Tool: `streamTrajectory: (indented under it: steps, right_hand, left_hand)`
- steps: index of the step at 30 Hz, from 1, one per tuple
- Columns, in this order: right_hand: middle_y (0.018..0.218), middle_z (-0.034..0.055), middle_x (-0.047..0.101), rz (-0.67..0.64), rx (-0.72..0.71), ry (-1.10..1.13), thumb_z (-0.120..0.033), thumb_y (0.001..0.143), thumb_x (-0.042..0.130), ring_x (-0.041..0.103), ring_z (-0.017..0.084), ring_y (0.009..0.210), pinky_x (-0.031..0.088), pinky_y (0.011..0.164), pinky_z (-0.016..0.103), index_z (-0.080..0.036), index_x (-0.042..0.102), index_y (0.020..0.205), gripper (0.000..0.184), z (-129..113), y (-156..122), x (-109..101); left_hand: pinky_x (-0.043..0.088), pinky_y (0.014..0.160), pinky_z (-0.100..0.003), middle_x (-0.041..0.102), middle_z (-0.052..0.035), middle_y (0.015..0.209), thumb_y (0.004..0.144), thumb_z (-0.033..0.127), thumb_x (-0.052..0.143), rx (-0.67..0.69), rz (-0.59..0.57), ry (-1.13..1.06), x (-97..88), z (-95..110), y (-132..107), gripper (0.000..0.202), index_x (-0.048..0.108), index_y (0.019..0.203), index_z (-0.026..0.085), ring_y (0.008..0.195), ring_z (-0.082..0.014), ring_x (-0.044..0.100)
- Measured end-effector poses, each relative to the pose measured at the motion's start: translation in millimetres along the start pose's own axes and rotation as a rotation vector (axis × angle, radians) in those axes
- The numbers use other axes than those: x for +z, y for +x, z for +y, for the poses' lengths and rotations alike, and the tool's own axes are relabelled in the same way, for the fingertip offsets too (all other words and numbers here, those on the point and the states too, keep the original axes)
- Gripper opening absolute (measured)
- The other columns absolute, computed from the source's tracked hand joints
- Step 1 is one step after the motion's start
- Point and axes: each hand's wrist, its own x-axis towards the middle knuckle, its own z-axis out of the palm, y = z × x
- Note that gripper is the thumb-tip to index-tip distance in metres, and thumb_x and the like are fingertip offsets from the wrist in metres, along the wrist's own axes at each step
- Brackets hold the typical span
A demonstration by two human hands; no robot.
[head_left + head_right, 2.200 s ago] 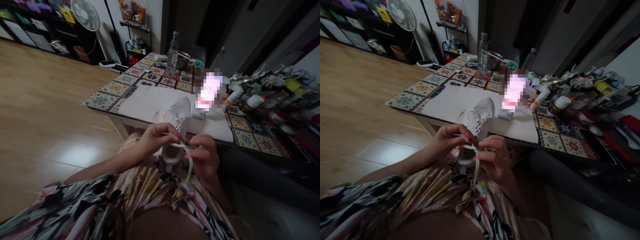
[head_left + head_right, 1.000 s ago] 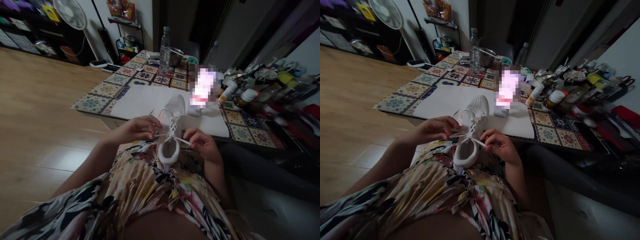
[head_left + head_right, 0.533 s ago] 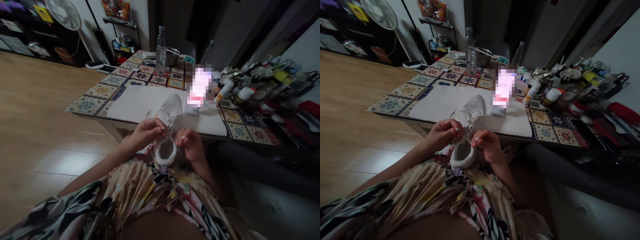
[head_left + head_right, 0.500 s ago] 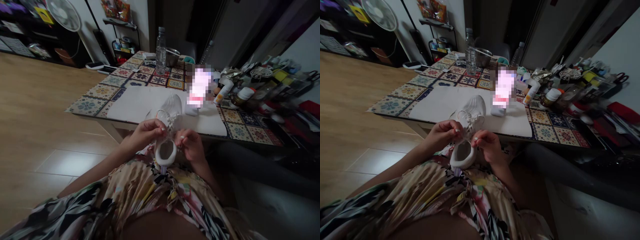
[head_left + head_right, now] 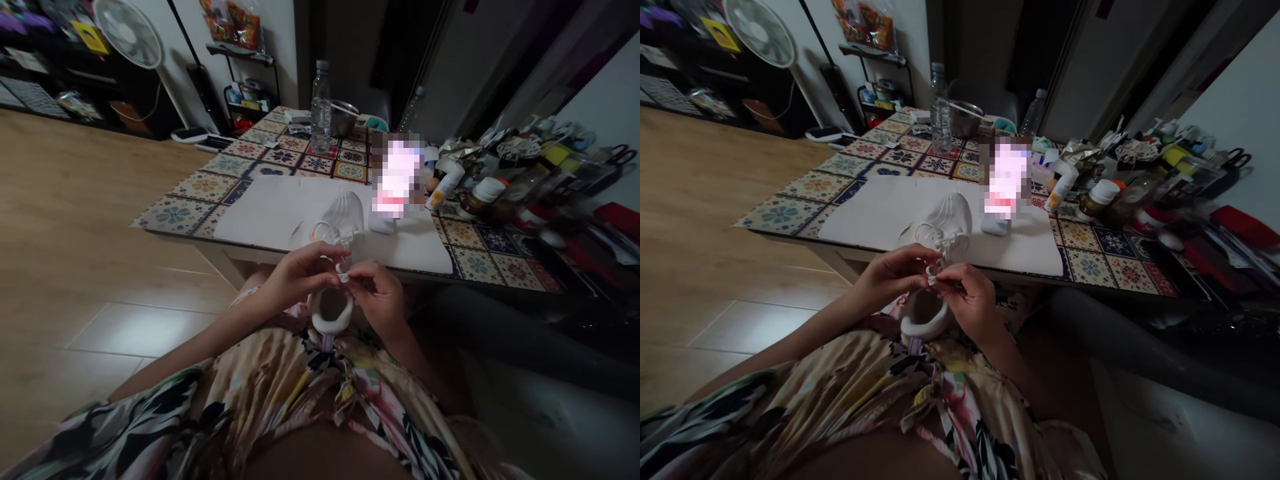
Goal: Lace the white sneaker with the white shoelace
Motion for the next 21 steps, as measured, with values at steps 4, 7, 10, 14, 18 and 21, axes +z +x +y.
streamTrajectory:
  steps: [4,7,10,14,18,21]
  right_hand:
    - [0.082,0.0004,0.070,0.003,-0.060,-0.088,-0.031,0.088,0.069,0.065,0.015,0.071,0.053,0.066,0.028,-0.026,0.066,0.088,0.006,-3,2,0]
    - [0.081,0.0005,0.069,0.017,-0.087,-0.096,-0.029,0.090,0.066,0.065,0.015,0.076,0.053,0.071,0.028,-0.025,0.065,0.088,0.004,-8,3,-1]
    - [0.080,0.0005,0.068,0.036,-0.038,-0.044,-0.030,0.092,0.061,0.064,0.015,0.073,0.052,0.070,0.028,-0.024,0.064,0.086,0.009,-8,1,1]
    - [0.071,-0.0038,0.062,0.142,0.173,0.116,-0.037,0.091,0.063,0.057,0.010,0.056,0.049,0.054,0.023,-0.024,0.060,0.086,0.014,-2,-3,9]
    - [0.077,-0.0034,0.062,0.187,0.173,0.127,-0.033,0.087,0.067,0.060,0.011,0.064,0.052,0.059,0.022,-0.025,0.058,0.092,0.013,-1,-5,11]
    - [0.092,0.0007,0.066,0.105,0.077,0.034,-0.027,0.088,0.066,0.066,0.015,0.080,0.056,0.074,0.028,-0.027,0.054,0.113,0.028,-3,-6,7]
  left_hand:
    - [0.052,0.066,-0.024,0.069,-0.0047,0.077,0.077,0.034,0.079,0.072,0.016,0.155,-0.2,3,-1,0.018,0.074,0.081,0.017,0.071,-0.0144,0.063]
    - [0.050,0.067,-0.025,0.069,-0.0052,0.075,0.081,0.034,0.076,0.150,0.096,0.224,2.9,2,-4,0.017,0.072,0.079,0.017,0.071,-0.0150,0.063]
    - [0.049,0.071,-0.028,0.069,-0.0056,0.075,0.082,0.035,0.074,0.219,0.106,0.272,5.6,0,-6,0.018,0.072,0.078,0.018,0.073,-0.0163,0.062]
    - [0.048,0.073,-0.029,0.069,-0.0057,0.077,0.083,0.033,0.073,0.183,0.056,0.276,5.2,-2,-8,0.015,0.071,0.079,0.019,0.075,-0.0168,0.061]
    - [0.048,0.073,-0.029,0.068,-0.0057,0.079,0.084,0.030,0.071,0.162,0.043,0.222,5.2,-1,-9,0.012,0.071,0.080,0.018,0.076,-0.0163,0.060]
    - [0.048,0.072,-0.028,0.067,-0.0049,0.075,0.081,0.027,0.073,0.135,0.083,0.166,6.9,0,-8,0.011,0.070,0.077,0.017,0.075,-0.0160,0.060]
